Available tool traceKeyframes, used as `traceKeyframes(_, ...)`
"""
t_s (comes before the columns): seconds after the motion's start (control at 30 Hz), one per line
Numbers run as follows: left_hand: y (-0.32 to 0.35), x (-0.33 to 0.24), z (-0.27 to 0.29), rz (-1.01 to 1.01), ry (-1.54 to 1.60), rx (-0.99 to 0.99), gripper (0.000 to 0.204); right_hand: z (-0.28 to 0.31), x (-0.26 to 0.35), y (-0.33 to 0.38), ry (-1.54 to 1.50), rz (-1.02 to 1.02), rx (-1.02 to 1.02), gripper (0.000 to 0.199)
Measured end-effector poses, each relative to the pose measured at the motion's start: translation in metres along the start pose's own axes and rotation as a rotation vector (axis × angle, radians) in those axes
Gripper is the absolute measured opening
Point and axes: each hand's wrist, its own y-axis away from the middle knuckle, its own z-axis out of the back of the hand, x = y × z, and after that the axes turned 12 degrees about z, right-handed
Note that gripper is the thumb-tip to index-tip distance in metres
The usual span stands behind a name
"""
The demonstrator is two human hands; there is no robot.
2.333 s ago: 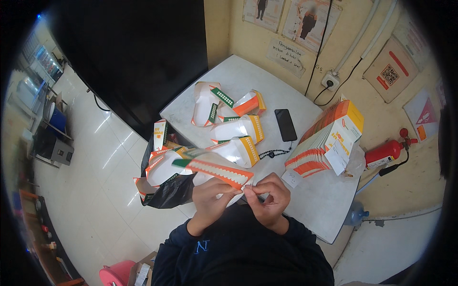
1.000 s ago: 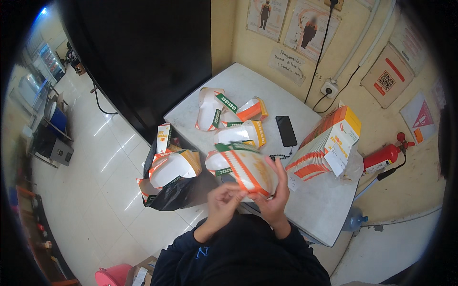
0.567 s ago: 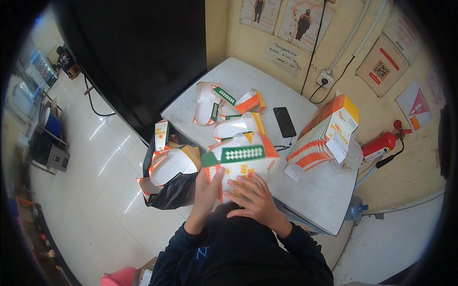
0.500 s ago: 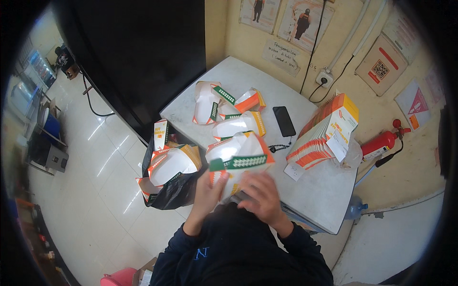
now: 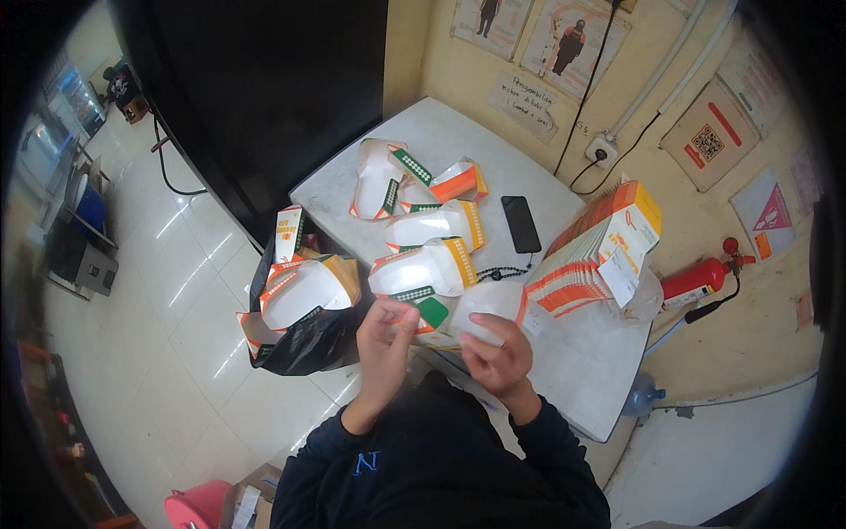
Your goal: The person assembles flat-packed cardboard boxes by folding and interlocking the flaps. They repeatedly pick up flat pieces, fold them into box shapes, and stack the finished boxes on a table.
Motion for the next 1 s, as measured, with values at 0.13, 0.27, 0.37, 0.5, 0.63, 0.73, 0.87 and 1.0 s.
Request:
traceKeyframes(0.13, -0.005, -0.001, -0.025, -0.069, -0.168, 0.021, 0.011, 0.026, -0.020, -0.002, -0.014, 0.246, 0.162, 0.028)
traceKeyframes(0.27, -0.004, -0.005, -0.052, -0.209, -0.481, 0.129, 0.013, 0.057, -0.030, -0.001, -0.019, 0.097, 0.200, 0.028)
traceKeyframes(0.37, -0.003, -0.006, -0.076, -0.273, -0.579, 0.229, 0.012, 0.076, -0.037, 0.006, -0.148, -0.015, 0.132, 0.030)
traceKeyframes(0.5, -0.005, -0.004, -0.101, -0.343, -0.778, 0.373, 0.009, 0.104, -0.053, 0.019, -0.488, -0.259, 0.176, 0.028)
traceKeyframes(0.63, -0.001, 0.009, -0.124, -0.672, -0.721, 0.452, 0.010, 0.135, -0.063, 0.021, -1.098, -0.747, 0.189, 0.025)
traceKeyframes(0.73, -0.001, 0.028, -0.148, -1.216, -0.603, 0.196, 0.017, 0.140, -0.057, 0.021, -1.143, -0.808, 0.156, 0.022)
traceKeyframes(0.87, -0.008, 0.032, -0.162, -1.450, -0.591, -0.095, 0.031, 0.137, -0.054, 0.030, -0.362, -0.119, 0.251, 0.035)
traceKeyframes(1.0, -0.008, 0.006, -0.174, -1.424, -0.828, 0.023, 0.042, 0.164, -0.068, 0.037, -0.073, -0.054, 0.470, 0.043)
